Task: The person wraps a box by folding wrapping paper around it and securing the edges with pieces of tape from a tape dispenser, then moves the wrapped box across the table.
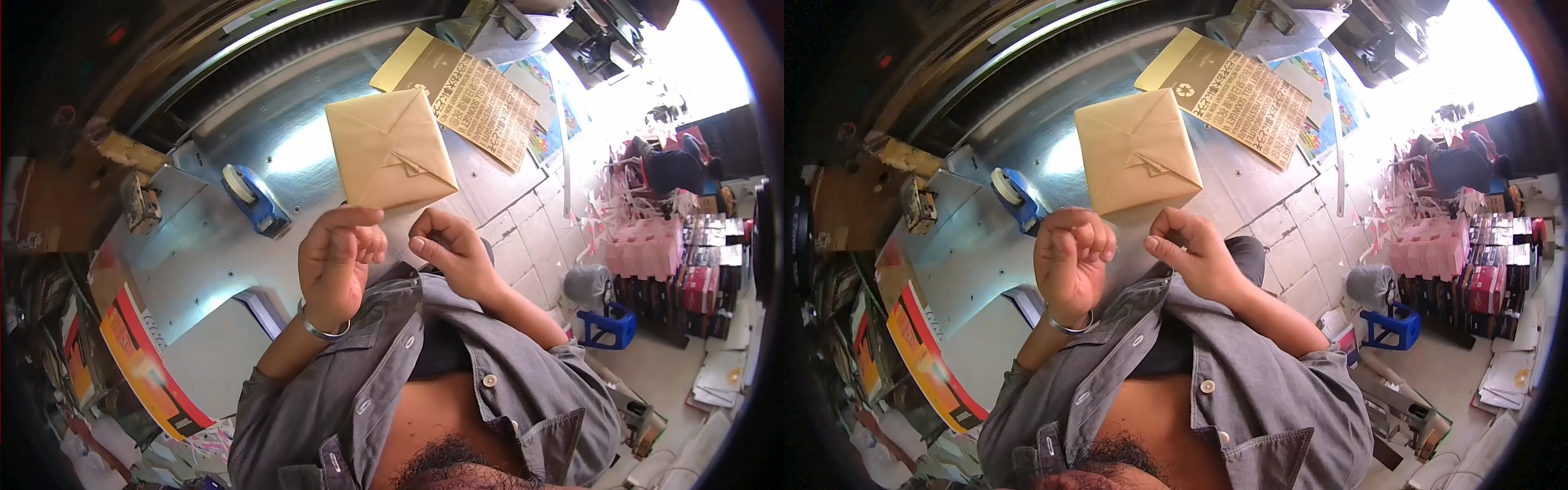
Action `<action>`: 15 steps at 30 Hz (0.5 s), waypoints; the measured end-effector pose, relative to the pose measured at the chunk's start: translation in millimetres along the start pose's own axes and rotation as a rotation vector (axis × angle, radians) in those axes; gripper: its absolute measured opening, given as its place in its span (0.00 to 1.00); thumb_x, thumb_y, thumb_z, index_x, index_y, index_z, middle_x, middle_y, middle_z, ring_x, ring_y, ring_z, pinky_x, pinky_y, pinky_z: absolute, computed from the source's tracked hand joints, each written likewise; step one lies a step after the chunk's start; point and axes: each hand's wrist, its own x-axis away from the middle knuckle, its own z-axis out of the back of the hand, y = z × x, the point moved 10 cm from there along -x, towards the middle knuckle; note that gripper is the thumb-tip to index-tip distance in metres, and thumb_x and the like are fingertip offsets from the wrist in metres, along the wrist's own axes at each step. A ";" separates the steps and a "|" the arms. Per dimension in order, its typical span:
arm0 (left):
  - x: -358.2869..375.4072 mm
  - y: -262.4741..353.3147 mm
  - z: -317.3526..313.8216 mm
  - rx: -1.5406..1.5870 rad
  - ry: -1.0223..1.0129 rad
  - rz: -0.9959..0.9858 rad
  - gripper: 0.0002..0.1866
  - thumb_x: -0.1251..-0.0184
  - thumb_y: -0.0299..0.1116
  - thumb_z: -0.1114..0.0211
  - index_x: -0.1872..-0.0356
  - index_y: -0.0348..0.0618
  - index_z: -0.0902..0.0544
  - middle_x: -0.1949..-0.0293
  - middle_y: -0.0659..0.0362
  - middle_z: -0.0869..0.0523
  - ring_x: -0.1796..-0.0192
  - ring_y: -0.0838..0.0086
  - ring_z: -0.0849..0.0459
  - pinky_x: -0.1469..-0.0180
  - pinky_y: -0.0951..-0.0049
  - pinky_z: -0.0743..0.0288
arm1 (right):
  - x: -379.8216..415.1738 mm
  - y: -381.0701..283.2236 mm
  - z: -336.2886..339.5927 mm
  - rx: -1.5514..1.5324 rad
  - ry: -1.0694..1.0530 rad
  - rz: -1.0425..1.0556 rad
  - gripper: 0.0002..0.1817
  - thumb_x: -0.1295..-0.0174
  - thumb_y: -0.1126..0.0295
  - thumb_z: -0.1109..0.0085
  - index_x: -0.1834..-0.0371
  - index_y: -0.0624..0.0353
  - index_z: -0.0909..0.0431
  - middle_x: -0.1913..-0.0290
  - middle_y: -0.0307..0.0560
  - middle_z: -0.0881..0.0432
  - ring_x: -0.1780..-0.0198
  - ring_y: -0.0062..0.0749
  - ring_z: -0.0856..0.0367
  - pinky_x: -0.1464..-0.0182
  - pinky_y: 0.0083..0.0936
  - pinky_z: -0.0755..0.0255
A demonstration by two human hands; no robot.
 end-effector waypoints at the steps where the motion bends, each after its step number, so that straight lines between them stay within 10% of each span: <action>1: 8.1 0.8 3.2 -0.133 0.025 0.030 0.18 0.11 0.40 0.48 0.36 0.37 0.21 0.64 0.61 0.22 0.63 0.75 0.22 0.57 0.68 0.23 | 0.6 -19.0 -2.4 0.052 0.044 0.183 0.17 0.26 0.60 0.34 0.55 0.65 0.25 0.59 0.40 0.24 0.57 0.21 0.28 0.55 0.23 0.33; 4: 20.3 2.8 -9.6 -0.284 0.022 0.003 0.17 0.13 0.30 0.47 0.35 0.33 0.17 0.44 0.47 0.14 0.45 0.65 0.14 0.41 0.65 0.19 | 23.6 -72.9 -14.3 0.195 0.176 0.731 0.39 0.28 0.43 0.34 0.33 0.71 0.28 0.34 0.62 0.23 0.36 0.45 0.21 0.36 0.36 0.27; 6: 22.5 6.6 -25.6 -0.430 -0.015 -0.014 0.18 0.15 0.26 0.48 0.33 0.34 0.18 0.32 0.39 0.17 0.32 0.56 0.15 0.32 0.60 0.21 | 25.0 -79.7 -29.5 0.218 0.099 0.883 0.59 0.32 0.28 0.42 0.21 0.77 0.40 0.20 0.77 0.39 0.18 0.63 0.39 0.21 0.48 0.43; 7: 27.3 -3.3 -35.0 -0.419 -0.222 0.068 0.29 0.14 0.35 0.49 0.20 0.31 0.34 0.19 0.30 0.40 0.17 0.44 0.38 0.19 0.50 0.40 | 22.7 -89.4 -40.7 0.181 0.089 0.956 0.61 0.32 0.26 0.45 0.20 0.78 0.43 0.19 0.77 0.41 0.17 0.64 0.41 0.19 0.49 0.46; 11: 39.9 -10.7 -63.7 -0.481 -0.509 -0.015 0.66 0.29 0.79 0.57 0.17 0.27 0.73 0.17 0.26 0.75 0.13 0.37 0.74 0.15 0.45 0.76 | 12.7 -115.4 -55.6 0.175 0.053 1.016 0.66 0.31 0.19 0.64 0.16 0.79 0.51 0.15 0.78 0.51 0.13 0.64 0.53 0.15 0.50 0.61; 15: 38.6 11.8 -65.4 -0.507 -0.424 -0.106 0.77 0.44 0.91 0.59 0.17 0.27 0.70 0.16 0.29 0.74 0.13 0.41 0.76 0.15 0.44 0.74 | 1.8 -119.8 -69.4 -0.054 -0.056 0.952 0.64 0.29 0.23 0.66 0.16 0.80 0.57 0.14 0.77 0.57 0.11 0.61 0.61 0.14 0.49 0.70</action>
